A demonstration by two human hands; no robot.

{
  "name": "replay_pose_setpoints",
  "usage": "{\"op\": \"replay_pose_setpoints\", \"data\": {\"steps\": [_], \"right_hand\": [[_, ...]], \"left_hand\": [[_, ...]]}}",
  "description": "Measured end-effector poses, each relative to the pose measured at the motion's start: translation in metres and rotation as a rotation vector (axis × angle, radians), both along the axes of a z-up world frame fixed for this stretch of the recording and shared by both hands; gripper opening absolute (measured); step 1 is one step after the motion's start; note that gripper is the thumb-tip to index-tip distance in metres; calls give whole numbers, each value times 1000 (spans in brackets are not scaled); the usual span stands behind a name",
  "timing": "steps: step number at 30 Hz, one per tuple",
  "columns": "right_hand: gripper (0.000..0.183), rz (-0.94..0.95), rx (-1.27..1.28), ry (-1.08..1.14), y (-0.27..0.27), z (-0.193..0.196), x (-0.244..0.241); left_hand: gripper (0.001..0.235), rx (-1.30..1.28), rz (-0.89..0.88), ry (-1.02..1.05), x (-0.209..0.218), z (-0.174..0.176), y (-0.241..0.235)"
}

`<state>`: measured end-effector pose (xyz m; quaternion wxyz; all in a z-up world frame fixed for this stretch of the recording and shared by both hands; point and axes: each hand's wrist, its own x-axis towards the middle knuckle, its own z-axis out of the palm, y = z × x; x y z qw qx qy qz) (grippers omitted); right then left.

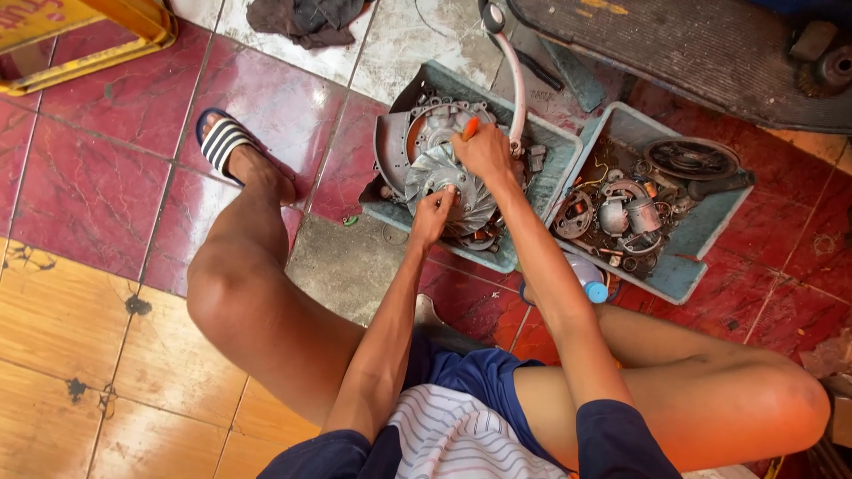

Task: Cleaning motorcycle engine components with a brush and cleaning fluid.

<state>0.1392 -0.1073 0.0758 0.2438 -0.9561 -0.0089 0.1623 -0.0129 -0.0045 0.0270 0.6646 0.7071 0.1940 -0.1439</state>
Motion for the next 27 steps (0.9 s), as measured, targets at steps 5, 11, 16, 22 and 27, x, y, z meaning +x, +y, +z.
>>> {"op": "replay_pose_setpoints", "data": {"steps": [5, 11, 16, 22, 27], "right_hand": [[41, -6, 146, -30, -34, -20, -17], [41, -217, 149, -43, -51, -13, -53], [36, -343, 225, -111, -76, -26, -103], [43, -343, 210, -81, -70, -19, -134], [41, -604, 228, 25, -77, -21, -159]], "left_hand": [[50, -13, 6, -22, 2, -4, -2], [50, 6, -27, -31, 4, -18, -2], [49, 21, -22, -32, 3, -17, -4], [50, 93, -66, -60, 5, -21, -2], [56, 265, -14, 50, 4, 10, -13]]}}
